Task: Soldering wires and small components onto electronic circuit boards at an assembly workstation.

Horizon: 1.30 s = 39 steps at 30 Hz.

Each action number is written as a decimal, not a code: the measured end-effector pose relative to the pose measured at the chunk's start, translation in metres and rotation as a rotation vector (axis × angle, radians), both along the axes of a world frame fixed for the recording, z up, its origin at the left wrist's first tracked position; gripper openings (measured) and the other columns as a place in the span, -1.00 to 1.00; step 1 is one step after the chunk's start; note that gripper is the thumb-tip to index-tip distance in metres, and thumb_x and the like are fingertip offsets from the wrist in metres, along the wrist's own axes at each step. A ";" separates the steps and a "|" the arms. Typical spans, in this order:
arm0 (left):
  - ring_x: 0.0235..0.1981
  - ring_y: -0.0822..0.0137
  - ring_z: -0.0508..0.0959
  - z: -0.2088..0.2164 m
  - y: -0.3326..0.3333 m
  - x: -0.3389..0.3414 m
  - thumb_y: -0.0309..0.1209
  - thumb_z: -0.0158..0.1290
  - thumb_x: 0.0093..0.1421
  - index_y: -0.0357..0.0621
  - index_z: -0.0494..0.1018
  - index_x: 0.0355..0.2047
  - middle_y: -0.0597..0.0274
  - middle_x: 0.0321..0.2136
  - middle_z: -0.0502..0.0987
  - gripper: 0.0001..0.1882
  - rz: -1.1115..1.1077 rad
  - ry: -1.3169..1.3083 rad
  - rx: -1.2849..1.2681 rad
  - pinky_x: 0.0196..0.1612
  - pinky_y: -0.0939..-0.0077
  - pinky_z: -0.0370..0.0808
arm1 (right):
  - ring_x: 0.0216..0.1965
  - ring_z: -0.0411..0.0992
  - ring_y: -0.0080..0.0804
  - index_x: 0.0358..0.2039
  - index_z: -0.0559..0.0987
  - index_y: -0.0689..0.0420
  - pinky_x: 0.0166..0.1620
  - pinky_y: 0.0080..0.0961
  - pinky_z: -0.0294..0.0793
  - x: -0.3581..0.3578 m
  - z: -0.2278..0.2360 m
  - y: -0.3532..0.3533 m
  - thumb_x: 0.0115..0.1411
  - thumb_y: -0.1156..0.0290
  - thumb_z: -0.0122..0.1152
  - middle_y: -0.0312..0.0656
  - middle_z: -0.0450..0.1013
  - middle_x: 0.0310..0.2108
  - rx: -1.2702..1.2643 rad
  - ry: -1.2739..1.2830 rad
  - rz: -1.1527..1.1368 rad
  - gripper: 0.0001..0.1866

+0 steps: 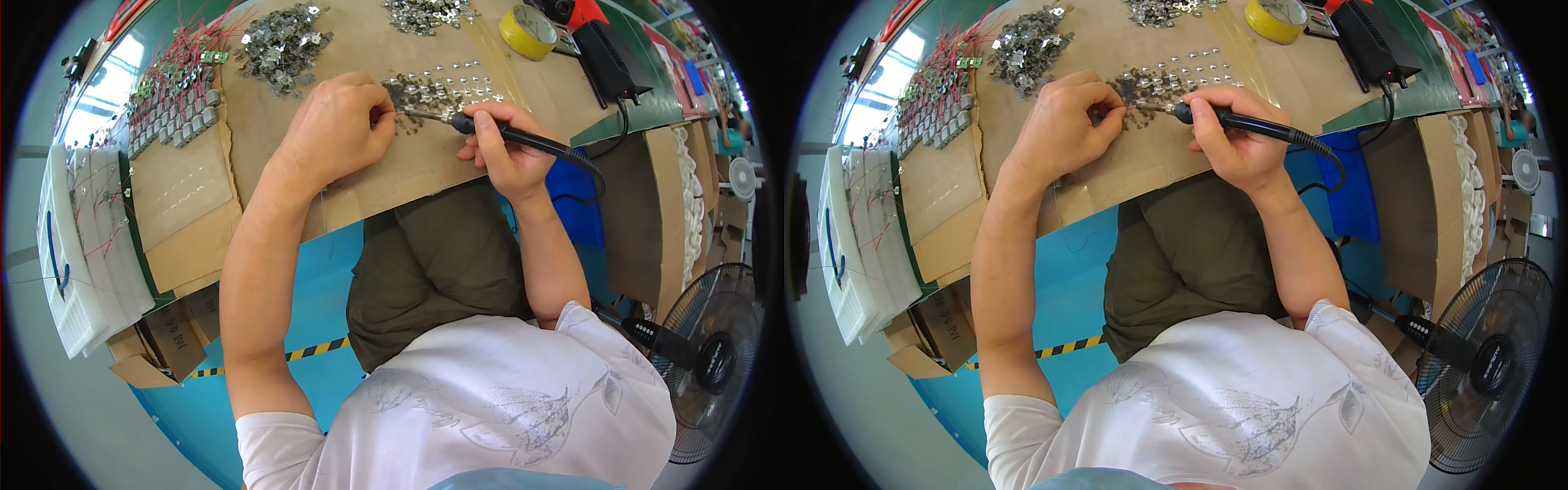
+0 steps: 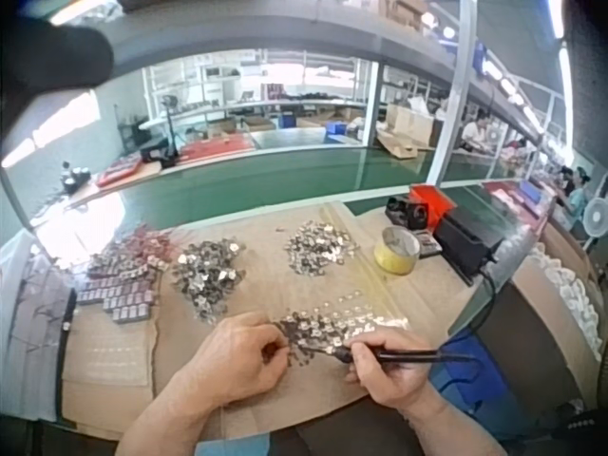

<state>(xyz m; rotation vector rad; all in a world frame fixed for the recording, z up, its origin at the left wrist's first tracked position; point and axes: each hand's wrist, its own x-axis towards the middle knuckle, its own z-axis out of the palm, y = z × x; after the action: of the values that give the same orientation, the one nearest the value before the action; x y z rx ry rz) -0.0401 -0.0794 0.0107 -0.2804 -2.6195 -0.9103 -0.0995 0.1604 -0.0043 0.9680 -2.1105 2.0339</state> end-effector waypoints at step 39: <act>-0.41 0.07 0.64 0.001 0.003 -0.001 -0.49 0.23 0.10 -0.27 0.64 -0.42 0.05 -0.45 0.58 -0.92 0.018 0.008 -0.066 -0.29 0.25 0.59 | -0.58 0.51 -0.64 -0.10 0.67 0.31 -0.51 -0.68 0.55 -0.004 -0.008 0.003 0.37 0.50 0.25 -0.22 0.58 -0.47 -0.169 -0.097 -0.044 -0.82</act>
<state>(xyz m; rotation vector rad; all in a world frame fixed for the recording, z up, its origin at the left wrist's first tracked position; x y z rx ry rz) -0.0410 -0.0760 0.0113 -0.2770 -2.6437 -0.8156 -0.1031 0.1636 -0.0126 0.8073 -1.9437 2.2360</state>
